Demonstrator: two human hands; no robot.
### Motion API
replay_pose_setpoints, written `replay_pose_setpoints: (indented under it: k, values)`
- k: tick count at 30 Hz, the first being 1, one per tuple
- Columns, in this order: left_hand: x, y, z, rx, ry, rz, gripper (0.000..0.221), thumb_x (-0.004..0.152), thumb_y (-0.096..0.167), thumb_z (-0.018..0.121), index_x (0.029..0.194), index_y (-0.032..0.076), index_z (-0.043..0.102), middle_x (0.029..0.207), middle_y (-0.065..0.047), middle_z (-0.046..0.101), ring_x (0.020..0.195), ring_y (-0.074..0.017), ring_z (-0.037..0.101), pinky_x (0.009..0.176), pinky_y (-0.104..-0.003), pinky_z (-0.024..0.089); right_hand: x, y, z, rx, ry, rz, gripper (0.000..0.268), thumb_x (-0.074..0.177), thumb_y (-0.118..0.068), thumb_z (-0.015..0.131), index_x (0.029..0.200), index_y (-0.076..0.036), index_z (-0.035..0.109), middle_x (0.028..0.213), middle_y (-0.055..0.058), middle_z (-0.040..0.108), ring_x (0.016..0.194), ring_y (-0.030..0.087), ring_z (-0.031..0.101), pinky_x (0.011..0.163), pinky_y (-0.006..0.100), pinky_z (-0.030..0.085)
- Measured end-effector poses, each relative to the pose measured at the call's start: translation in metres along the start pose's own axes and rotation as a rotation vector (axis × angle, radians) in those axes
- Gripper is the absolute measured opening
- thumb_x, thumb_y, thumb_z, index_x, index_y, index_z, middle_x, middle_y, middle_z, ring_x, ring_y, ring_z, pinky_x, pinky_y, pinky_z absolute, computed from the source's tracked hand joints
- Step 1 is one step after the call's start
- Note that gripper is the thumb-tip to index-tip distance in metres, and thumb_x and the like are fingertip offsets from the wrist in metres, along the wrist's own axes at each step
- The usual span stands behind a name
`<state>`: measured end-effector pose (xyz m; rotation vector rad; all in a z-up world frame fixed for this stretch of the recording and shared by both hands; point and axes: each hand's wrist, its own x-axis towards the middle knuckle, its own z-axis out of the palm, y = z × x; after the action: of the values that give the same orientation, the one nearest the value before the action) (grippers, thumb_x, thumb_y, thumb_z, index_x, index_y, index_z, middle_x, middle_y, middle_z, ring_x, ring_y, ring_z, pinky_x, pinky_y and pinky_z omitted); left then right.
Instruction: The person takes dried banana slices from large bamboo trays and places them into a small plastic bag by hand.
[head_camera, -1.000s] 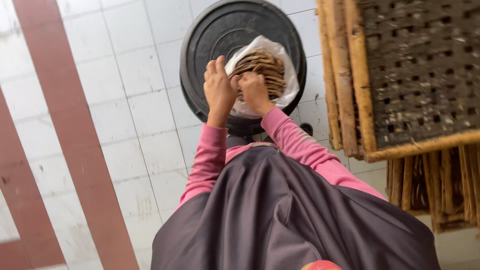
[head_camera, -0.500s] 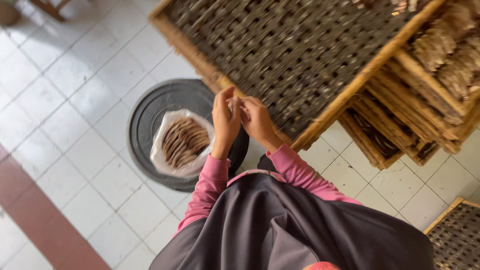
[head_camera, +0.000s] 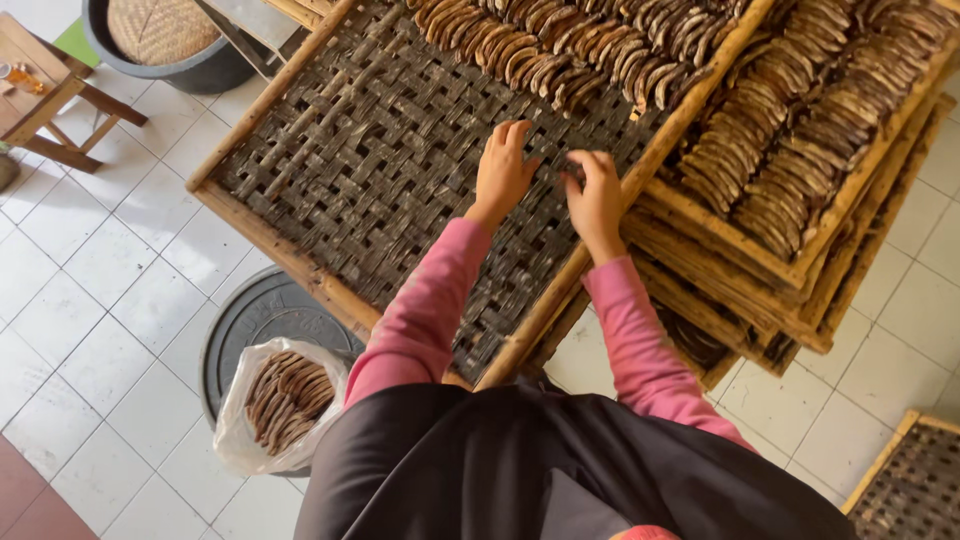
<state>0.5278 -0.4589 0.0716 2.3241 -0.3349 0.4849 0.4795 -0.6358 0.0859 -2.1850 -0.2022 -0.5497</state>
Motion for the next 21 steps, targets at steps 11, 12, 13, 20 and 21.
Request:
replay_pose_setpoints:
  k: [11, 12, 13, 20, 21]
  values:
    - [0.132, -0.072, 0.054, 0.183, -0.262, 0.258, 0.078, 0.061, 0.017, 0.096, 0.130, 0.011, 0.061, 0.143, -0.014, 0.052, 0.134, -0.0386, 0.047, 0.108, -0.048, 0.040, 0.131, 0.077, 0.044, -0.064, -0.288, -0.229, 0.034, 0.083, -0.015, 0.086, 0.113, -0.007, 0.076, 0.110, 0.014, 0.062, 0.104, 0.036, 0.059, 0.089, 0.046, 0.051]
    - [0.139, -0.075, 0.055, 0.170, -0.318, 0.285, 0.077, 0.062, 0.017, 0.096, 0.131, 0.011, 0.062, 0.144, -0.013, 0.053, 0.134, -0.0366, 0.049, 0.109, -0.047, 0.041, 0.133, 0.079, 0.045, -0.038, -0.263, -0.248, 0.033, 0.082, -0.016, 0.087, 0.111, -0.005, 0.076, 0.109, 0.014, 0.062, 0.104, 0.036, 0.059, 0.089, 0.046, 0.051]
    - [0.145, -0.078, 0.055, 0.157, -0.375, 0.312, 0.075, 0.064, 0.016, 0.095, 0.131, 0.012, 0.063, 0.144, -0.012, 0.055, 0.134, -0.0347, 0.050, 0.110, -0.046, 0.042, 0.133, 0.081, 0.045, -0.012, -0.237, -0.267, 0.032, 0.082, -0.016, 0.087, 0.110, -0.004, 0.076, 0.109, 0.015, 0.062, 0.104, 0.037, 0.058, 0.089, 0.046, 0.051]
    - [0.161, -0.074, 0.053, 0.137, -0.516, 0.312, 0.061, 0.067, 0.023, 0.093, 0.122, 0.014, 0.069, 0.126, -0.003, 0.069, 0.119, -0.0289, 0.064, 0.100, -0.042, 0.051, 0.130, 0.096, 0.047, 0.006, -0.120, -0.245, 0.022, 0.095, 0.003, 0.071, 0.116, -0.001, 0.075, 0.108, 0.016, 0.072, 0.100, 0.035, 0.066, 0.089, 0.046, 0.054]
    - [0.161, -0.072, 0.054, 0.153, -0.500, 0.313, 0.058, 0.069, 0.022, 0.091, 0.123, 0.014, 0.068, 0.124, -0.003, 0.070, 0.117, -0.0283, 0.065, 0.099, -0.042, 0.052, 0.132, 0.098, 0.048, 0.012, -0.093, -0.223, 0.022, 0.095, 0.004, 0.069, 0.116, -0.001, 0.074, 0.108, 0.017, 0.073, 0.098, 0.035, 0.068, 0.087, 0.044, 0.055]
